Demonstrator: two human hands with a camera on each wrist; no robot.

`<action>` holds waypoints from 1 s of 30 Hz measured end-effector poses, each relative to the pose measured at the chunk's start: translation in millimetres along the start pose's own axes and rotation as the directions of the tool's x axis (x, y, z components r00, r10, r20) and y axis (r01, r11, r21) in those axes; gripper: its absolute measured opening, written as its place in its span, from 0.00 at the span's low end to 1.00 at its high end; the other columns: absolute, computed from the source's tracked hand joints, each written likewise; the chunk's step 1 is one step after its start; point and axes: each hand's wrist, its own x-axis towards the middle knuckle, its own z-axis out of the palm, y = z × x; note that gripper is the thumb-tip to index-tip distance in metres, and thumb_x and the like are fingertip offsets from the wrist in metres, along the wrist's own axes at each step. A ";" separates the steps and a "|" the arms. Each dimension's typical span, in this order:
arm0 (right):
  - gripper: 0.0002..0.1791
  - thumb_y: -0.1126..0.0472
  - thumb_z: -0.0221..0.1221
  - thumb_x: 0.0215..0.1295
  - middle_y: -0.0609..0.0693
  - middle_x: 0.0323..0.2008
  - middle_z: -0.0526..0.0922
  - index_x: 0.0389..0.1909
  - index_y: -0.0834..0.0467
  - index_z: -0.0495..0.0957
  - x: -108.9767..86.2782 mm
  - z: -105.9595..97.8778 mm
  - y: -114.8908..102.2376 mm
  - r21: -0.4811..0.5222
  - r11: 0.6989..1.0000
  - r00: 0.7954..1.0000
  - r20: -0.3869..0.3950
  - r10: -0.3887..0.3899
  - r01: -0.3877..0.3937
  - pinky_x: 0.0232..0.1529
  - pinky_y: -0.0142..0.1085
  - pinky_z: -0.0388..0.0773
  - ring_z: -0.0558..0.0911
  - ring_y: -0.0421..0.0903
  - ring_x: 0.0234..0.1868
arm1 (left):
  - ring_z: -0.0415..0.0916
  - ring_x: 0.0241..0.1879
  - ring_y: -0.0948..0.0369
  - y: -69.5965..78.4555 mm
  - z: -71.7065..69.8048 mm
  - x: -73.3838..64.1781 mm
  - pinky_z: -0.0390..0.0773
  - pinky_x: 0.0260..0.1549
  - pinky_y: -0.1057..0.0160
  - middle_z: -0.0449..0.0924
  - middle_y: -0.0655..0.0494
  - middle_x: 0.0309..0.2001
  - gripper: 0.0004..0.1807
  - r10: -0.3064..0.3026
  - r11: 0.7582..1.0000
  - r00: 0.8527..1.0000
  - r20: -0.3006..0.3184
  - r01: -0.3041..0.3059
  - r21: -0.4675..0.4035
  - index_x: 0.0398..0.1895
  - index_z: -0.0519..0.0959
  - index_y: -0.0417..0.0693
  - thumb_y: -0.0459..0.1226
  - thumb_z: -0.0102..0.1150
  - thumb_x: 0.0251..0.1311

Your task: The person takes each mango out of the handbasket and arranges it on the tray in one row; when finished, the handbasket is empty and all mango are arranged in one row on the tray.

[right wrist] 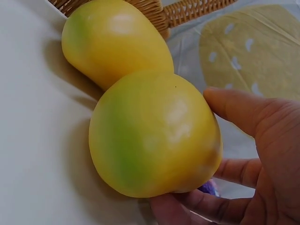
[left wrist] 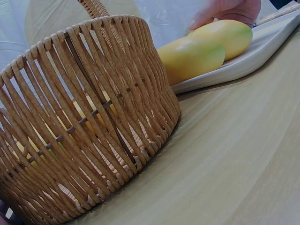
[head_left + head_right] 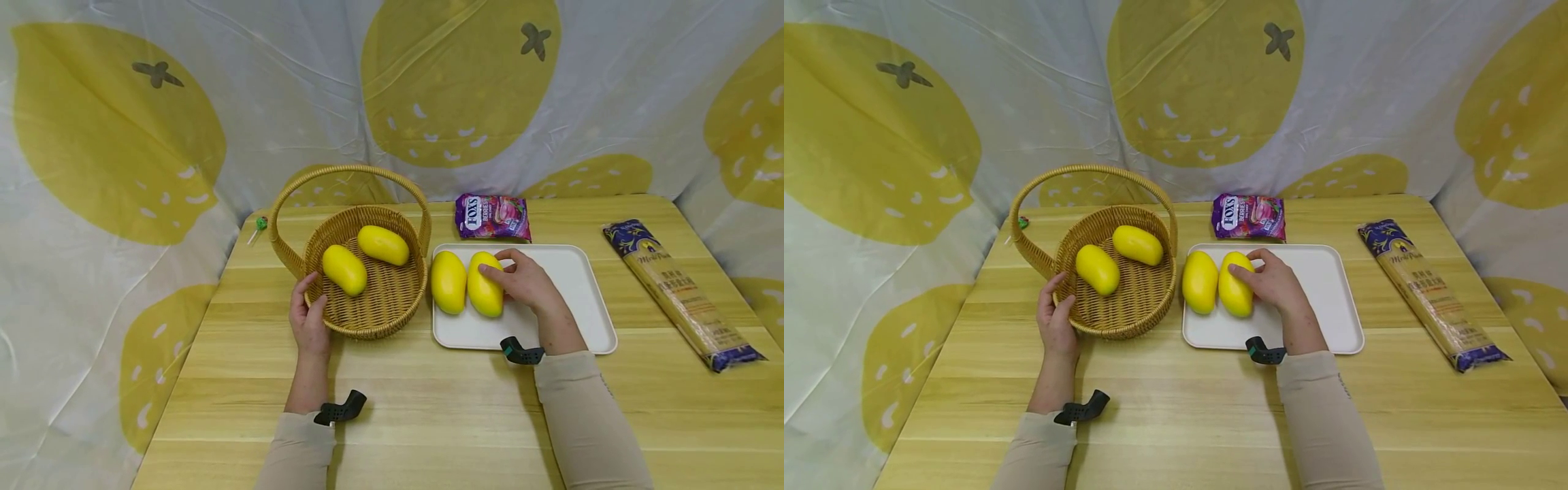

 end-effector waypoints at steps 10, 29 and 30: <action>0.41 0.33 0.58 0.67 0.66 0.63 0.73 0.71 0.55 0.64 0.2 -2.9 1.0 -0.033 0.999 1.000 0.013 0.003 -0.002 0.48 0.40 0.84 0.81 0.57 0.50 | 0.58 0.73 0.61 0.8 0.7 -0.1 0.57 0.72 0.58 0.67 0.42 0.69 0.24 -0.003 1.000 1.000 -0.009 0.003 0.019 0.63 0.71 0.30 0.23 0.45 0.63; 0.45 0.29 0.54 0.67 0.63 0.67 0.74 0.75 0.53 0.62 -21.6 -12.1 -17.5 -0.121 0.988 0.990 -0.089 -0.109 0.097 0.60 0.56 0.76 0.76 0.63 0.62 | 0.56 0.75 0.58 0.2 -0.4 0.3 0.55 0.73 0.55 0.67 0.42 0.69 0.23 -0.001 1.000 1.000 0.003 0.001 0.016 0.62 0.73 0.31 0.24 0.46 0.63; 0.44 0.30 0.55 0.68 0.63 0.66 0.74 0.75 0.53 0.62 -25.9 -12.2 -21.0 -0.107 0.986 0.987 -0.086 -0.139 0.130 0.61 0.57 0.75 0.75 0.63 0.64 | 0.55 0.75 0.57 -0.2 -0.6 0.5 0.54 0.74 0.54 0.67 0.42 0.69 0.23 -0.003 1.000 1.000 0.003 0.003 0.016 0.62 0.73 0.32 0.24 0.46 0.63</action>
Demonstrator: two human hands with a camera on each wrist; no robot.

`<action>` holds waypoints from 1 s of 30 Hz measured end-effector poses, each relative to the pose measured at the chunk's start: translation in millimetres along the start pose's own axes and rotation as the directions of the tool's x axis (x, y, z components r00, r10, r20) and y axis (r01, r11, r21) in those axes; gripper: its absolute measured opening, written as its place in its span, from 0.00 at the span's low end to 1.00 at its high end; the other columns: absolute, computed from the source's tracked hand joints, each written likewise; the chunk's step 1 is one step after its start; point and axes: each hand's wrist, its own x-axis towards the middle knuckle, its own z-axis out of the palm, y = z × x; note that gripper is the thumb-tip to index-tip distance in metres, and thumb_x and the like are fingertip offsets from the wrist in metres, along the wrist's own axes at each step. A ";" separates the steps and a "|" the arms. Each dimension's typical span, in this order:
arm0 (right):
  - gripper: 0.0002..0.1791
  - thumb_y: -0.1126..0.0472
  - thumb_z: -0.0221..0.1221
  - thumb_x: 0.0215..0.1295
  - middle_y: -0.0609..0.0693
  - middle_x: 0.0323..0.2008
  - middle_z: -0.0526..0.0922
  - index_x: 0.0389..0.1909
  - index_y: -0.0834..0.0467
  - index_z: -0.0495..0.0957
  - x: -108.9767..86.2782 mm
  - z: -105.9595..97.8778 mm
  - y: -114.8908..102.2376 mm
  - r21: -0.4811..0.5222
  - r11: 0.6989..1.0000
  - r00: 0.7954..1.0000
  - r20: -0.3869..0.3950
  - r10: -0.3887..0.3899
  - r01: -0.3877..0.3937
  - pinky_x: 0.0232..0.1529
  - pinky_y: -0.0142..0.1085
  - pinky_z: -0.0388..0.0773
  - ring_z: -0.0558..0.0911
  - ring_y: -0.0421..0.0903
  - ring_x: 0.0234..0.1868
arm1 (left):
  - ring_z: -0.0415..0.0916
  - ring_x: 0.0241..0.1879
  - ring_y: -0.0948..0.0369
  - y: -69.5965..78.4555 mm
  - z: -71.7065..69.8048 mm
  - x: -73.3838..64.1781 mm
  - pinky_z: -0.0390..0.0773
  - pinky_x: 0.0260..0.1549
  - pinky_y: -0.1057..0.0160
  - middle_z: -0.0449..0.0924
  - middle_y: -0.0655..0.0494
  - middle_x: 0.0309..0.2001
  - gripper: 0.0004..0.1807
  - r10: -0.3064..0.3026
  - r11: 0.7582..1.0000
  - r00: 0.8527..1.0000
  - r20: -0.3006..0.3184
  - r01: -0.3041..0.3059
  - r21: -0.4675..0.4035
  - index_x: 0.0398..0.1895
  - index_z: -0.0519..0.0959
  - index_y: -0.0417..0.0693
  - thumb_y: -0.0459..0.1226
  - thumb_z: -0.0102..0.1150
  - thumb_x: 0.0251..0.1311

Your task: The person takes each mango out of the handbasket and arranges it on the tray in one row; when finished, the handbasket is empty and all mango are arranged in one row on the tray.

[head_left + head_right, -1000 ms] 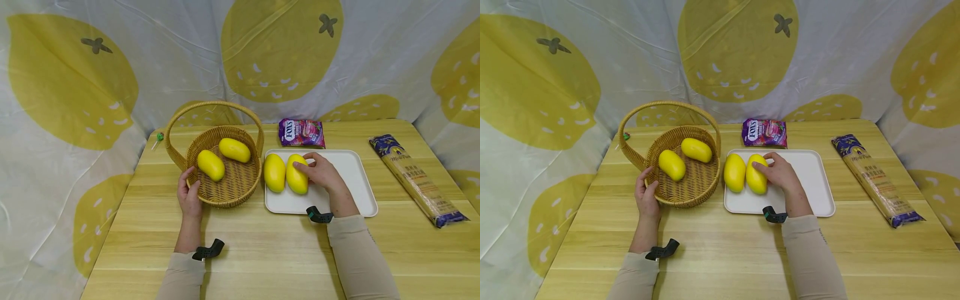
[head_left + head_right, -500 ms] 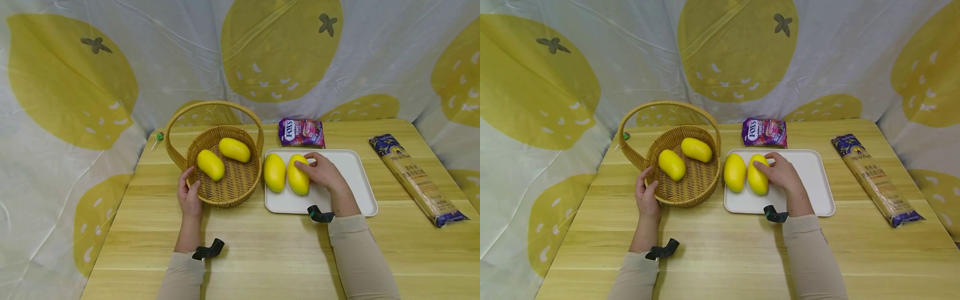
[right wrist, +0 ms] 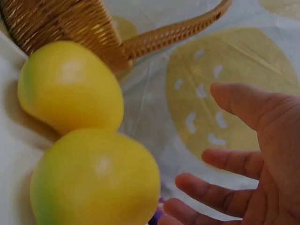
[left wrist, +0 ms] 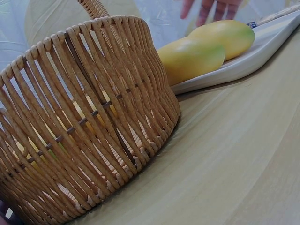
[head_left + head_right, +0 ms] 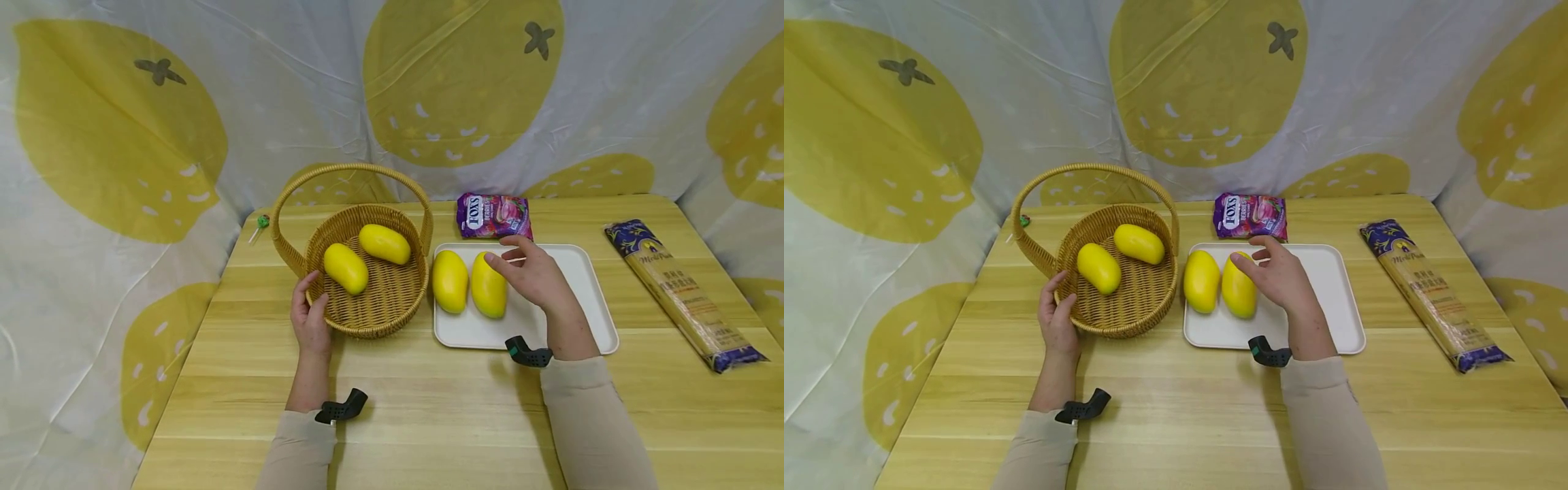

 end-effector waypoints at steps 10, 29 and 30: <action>0.30 0.45 0.63 0.69 0.59 0.59 0.81 0.68 0.52 0.73 -30.5 29.9 -57.2 0.057 0.950 0.942 0.125 -0.311 0.306 0.59 0.54 0.78 0.81 0.58 0.59 | 0.56 0.75 0.58 0.5 -0.8 0.5 0.52 0.75 0.52 0.67 0.42 0.69 0.23 -0.005 1.000 1.000 -0.004 0.005 0.002 0.63 0.72 0.32 0.24 0.46 0.63; 0.38 0.43 0.63 0.67 0.51 0.72 0.72 0.75 0.49 0.66 43.7 103.0 -183.1 -0.179 0.825 0.825 0.323 -0.464 0.535 0.72 0.49 0.67 0.70 0.52 0.73 | 0.63 0.70 0.60 2.2 0.3 -0.8 0.68 0.66 0.62 0.67 0.40 0.69 0.23 -0.004 1.000 1.000 -0.001 0.004 -0.004 0.63 0.72 0.31 0.23 0.46 0.64; 0.38 0.42 0.63 0.67 0.50 0.73 0.71 0.76 0.49 0.65 47.8 105.5 -186.1 -0.195 0.821 0.822 0.338 -0.457 0.537 0.73 0.49 0.66 0.69 0.52 0.74 | 0.63 0.70 0.60 1.7 0.3 -0.7 0.69 0.66 0.62 0.67 0.40 0.69 0.23 -0.005 1.000 1.000 0.000 0.005 -0.004 0.63 0.71 0.30 0.23 0.46 0.64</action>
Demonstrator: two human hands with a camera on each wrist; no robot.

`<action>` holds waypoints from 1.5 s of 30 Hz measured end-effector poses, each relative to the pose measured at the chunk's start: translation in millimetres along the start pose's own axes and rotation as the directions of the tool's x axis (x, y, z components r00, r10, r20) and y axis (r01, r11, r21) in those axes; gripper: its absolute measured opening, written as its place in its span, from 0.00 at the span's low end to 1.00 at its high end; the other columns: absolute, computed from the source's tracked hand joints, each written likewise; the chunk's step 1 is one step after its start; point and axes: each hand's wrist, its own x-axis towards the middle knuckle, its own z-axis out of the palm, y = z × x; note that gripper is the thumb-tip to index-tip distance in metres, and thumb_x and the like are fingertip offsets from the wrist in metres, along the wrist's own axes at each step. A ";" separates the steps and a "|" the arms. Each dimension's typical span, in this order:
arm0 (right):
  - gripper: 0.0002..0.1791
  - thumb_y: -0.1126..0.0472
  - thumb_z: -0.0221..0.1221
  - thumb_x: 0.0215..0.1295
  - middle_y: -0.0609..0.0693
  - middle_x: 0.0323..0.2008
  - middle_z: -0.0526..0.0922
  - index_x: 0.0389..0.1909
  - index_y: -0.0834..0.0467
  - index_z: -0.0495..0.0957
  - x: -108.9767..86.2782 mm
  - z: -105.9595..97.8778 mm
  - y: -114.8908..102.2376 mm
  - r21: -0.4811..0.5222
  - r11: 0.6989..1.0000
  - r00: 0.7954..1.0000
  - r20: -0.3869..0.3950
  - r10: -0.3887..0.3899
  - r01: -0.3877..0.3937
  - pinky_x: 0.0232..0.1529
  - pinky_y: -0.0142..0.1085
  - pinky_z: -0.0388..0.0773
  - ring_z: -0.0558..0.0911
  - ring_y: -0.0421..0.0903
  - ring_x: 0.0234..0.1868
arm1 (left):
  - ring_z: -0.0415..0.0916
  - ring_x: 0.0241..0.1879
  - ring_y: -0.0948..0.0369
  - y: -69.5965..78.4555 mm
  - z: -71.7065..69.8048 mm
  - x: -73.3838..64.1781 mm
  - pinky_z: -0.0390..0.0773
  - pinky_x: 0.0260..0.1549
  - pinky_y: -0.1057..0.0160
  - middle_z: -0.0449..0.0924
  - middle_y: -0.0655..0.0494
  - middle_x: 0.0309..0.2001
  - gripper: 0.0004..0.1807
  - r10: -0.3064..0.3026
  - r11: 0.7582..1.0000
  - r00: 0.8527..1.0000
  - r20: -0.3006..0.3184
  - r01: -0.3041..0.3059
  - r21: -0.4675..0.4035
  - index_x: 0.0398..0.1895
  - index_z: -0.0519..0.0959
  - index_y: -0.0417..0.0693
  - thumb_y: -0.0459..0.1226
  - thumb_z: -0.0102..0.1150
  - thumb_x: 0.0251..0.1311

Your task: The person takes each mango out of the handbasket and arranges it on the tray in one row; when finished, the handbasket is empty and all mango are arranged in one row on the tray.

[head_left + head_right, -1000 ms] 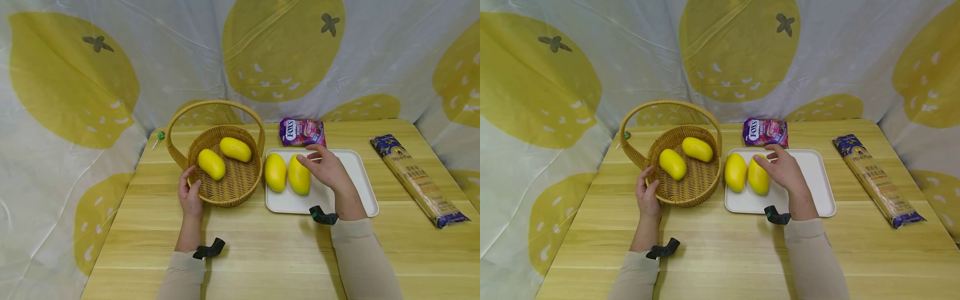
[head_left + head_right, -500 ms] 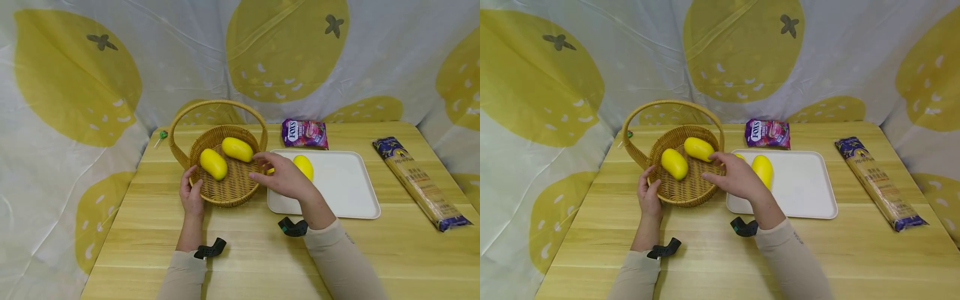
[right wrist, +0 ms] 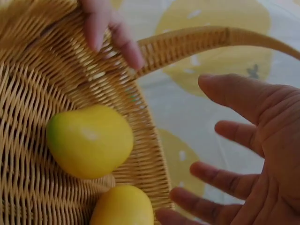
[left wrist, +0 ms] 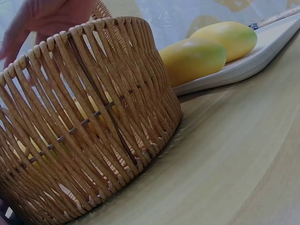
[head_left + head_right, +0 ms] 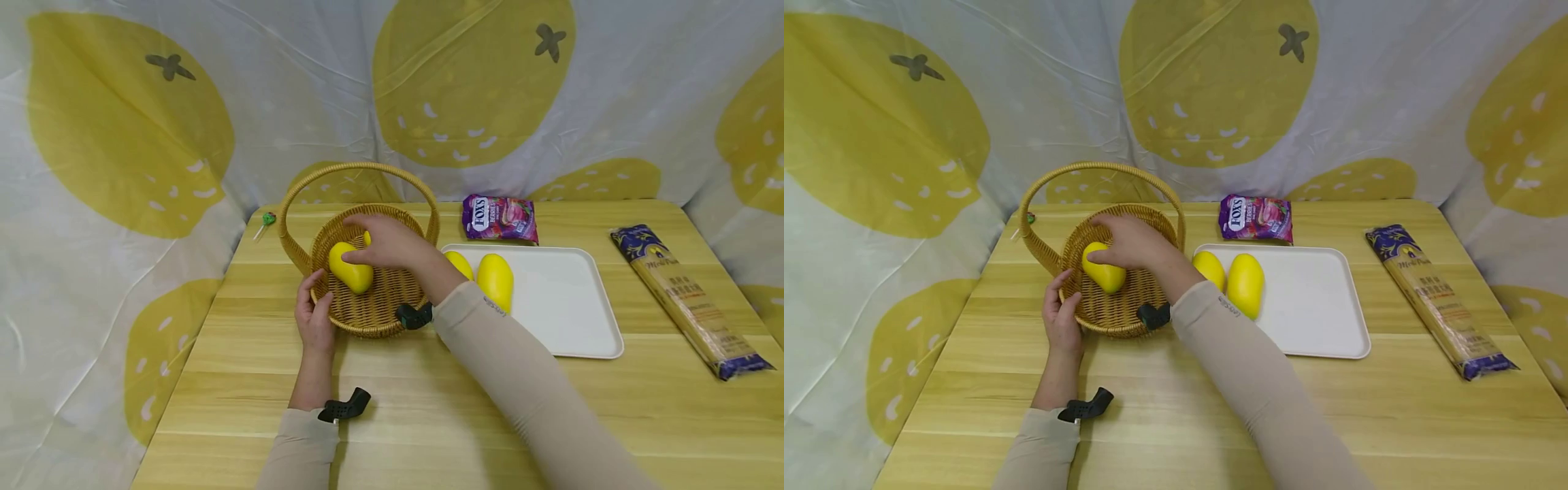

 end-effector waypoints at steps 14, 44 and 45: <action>0.42 0.49 0.70 0.63 0.52 0.77 0.62 0.77 0.46 0.64 46.2 26.0 7.5 0.037 0.999 0.985 0.171 -0.028 0.022 0.74 0.48 0.66 0.62 0.52 0.78 | 0.59 0.72 0.60 -0.8 -1.7 1.2 0.60 0.71 0.57 0.69 0.43 0.69 0.24 0.033 0.999 0.999 0.023 -0.033 0.001 0.63 0.70 0.27 0.24 0.47 0.63; 0.41 0.50 0.71 0.62 0.56 0.81 0.52 0.76 0.43 0.66 52.6 43.8 16.0 -0.016 1.000 0.972 0.234 0.004 0.000 0.73 0.49 0.68 0.64 0.56 0.77 | 0.60 0.72 0.59 -0.9 -1.5 0.7 0.58 0.71 0.58 0.70 0.44 0.67 0.24 0.045 0.999 0.999 0.016 -0.045 0.000 0.62 0.71 0.28 0.23 0.46 0.61; 0.41 0.50 0.71 0.62 0.56 0.80 0.52 0.76 0.43 0.66 52.7 43.8 16.3 -0.017 1.000 0.972 0.234 0.003 0.001 0.73 0.49 0.68 0.64 0.55 0.77 | 0.60 0.72 0.59 -0.7 -1.3 0.8 0.57 0.72 0.58 0.70 0.44 0.67 0.24 0.047 0.999 0.999 0.017 -0.047 -0.001 0.62 0.70 0.27 0.23 0.46 0.61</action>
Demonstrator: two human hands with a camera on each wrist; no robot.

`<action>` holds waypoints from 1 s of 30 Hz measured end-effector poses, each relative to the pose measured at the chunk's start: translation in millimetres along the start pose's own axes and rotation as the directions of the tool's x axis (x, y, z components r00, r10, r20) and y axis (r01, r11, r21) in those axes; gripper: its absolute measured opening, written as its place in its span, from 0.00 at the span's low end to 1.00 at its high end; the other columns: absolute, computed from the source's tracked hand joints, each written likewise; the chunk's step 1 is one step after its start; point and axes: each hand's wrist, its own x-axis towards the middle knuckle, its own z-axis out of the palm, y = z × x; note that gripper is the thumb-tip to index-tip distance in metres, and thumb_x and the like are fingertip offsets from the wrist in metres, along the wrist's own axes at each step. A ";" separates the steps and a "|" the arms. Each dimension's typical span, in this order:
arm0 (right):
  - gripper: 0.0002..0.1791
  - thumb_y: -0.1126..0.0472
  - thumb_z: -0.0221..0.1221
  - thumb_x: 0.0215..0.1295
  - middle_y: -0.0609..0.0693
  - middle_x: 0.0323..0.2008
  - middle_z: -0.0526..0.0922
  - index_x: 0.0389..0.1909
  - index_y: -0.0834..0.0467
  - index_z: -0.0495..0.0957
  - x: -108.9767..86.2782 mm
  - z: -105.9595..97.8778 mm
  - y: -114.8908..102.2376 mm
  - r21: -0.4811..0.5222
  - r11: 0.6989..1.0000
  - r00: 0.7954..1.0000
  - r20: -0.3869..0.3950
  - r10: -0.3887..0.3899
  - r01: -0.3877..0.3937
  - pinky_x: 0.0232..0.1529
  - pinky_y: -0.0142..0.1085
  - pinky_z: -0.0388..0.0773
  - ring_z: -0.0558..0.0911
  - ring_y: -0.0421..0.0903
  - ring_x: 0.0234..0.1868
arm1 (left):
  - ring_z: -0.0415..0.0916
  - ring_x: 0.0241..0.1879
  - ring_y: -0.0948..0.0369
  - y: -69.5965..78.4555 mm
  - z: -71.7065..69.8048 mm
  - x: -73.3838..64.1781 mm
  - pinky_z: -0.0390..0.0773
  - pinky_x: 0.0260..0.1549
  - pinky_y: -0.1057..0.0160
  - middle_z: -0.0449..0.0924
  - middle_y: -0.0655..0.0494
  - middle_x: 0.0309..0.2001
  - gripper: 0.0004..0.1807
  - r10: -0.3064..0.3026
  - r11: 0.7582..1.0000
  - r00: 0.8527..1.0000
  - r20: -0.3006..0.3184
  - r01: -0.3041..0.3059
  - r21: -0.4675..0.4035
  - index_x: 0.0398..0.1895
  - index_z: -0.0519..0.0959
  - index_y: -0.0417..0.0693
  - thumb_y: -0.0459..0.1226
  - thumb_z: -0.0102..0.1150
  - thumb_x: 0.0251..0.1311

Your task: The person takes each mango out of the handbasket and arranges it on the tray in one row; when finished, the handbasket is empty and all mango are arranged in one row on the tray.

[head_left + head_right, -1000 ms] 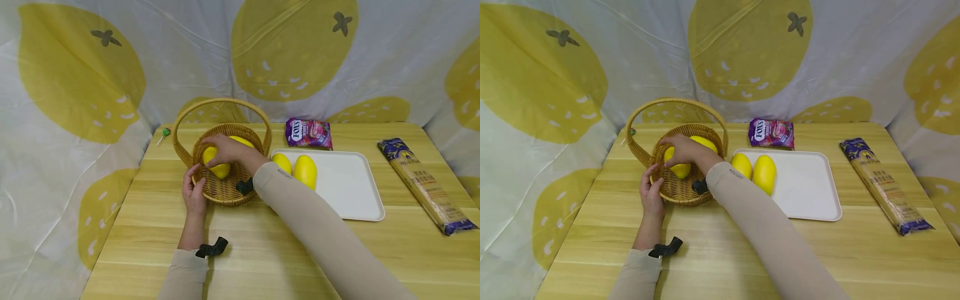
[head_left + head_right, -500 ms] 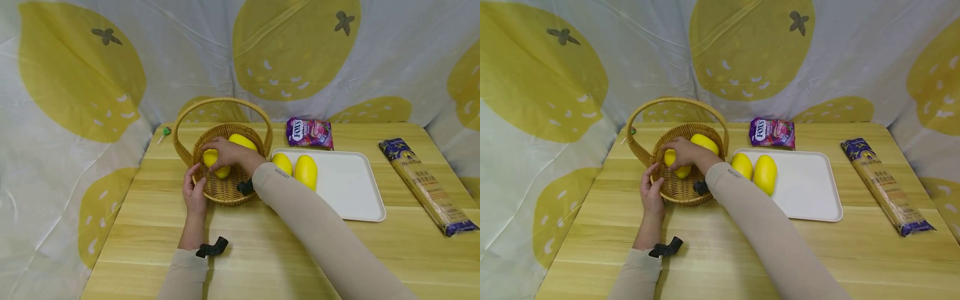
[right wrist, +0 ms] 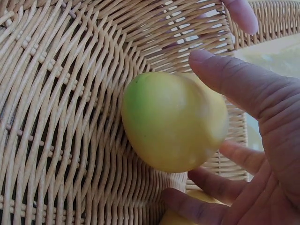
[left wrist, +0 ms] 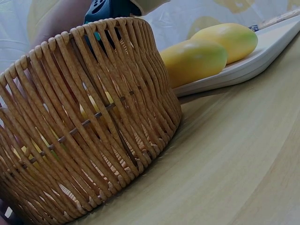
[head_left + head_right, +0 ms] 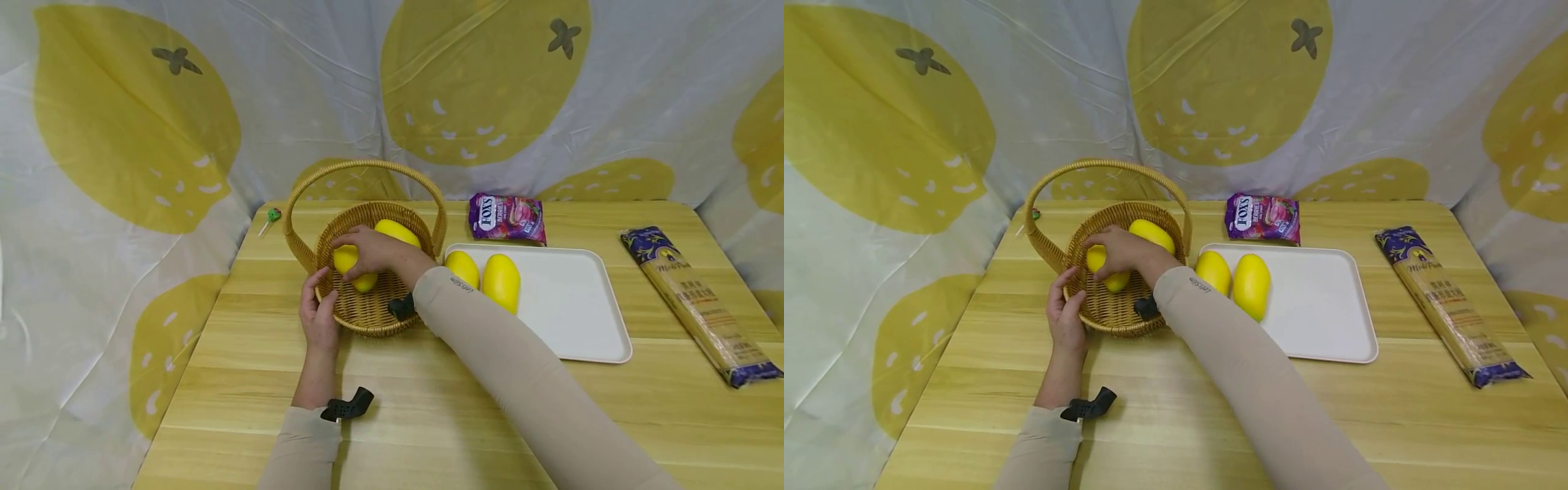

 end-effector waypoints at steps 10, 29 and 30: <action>0.39 0.53 0.69 0.64 0.57 0.75 0.63 0.75 0.45 0.67 1.5 2.1 -0.3 -0.010 1.000 1.000 0.008 0.008 -0.008 0.66 0.45 0.73 0.71 0.51 0.68 | 0.59 0.73 0.59 0.9 0.8 -0.1 0.58 0.71 0.61 0.70 0.44 0.67 0.24 -0.011 1.000 1.000 -0.015 0.011 0.007 0.62 0.71 0.27 0.23 0.47 0.61; 0.38 0.52 0.69 0.64 0.56 0.74 0.65 0.75 0.45 0.68 1.8 -0.3 4.2 -0.022 1.000 1.000 0.019 -0.008 0.009 0.67 0.46 0.72 0.70 0.51 0.68 | 0.61 0.71 0.62 1.7 0.5 -1.7 0.66 0.68 0.62 0.65 0.40 0.71 0.24 -0.037 0.999 0.999 -0.004 0.037 -0.014 0.63 0.70 0.27 0.23 0.46 0.62; 0.38 0.53 0.69 0.64 0.57 0.74 0.65 0.75 0.45 0.68 0.6 -1.5 3.6 -0.025 1.000 1.000 0.019 -0.009 0.009 0.67 0.46 0.72 0.70 0.51 0.68 | 0.61 0.71 0.62 1.7 0.4 -1.6 0.66 0.67 0.63 0.65 0.39 0.71 0.24 -0.038 0.999 0.999 -0.003 0.038 -0.016 0.63 0.69 0.27 0.23 0.46 0.62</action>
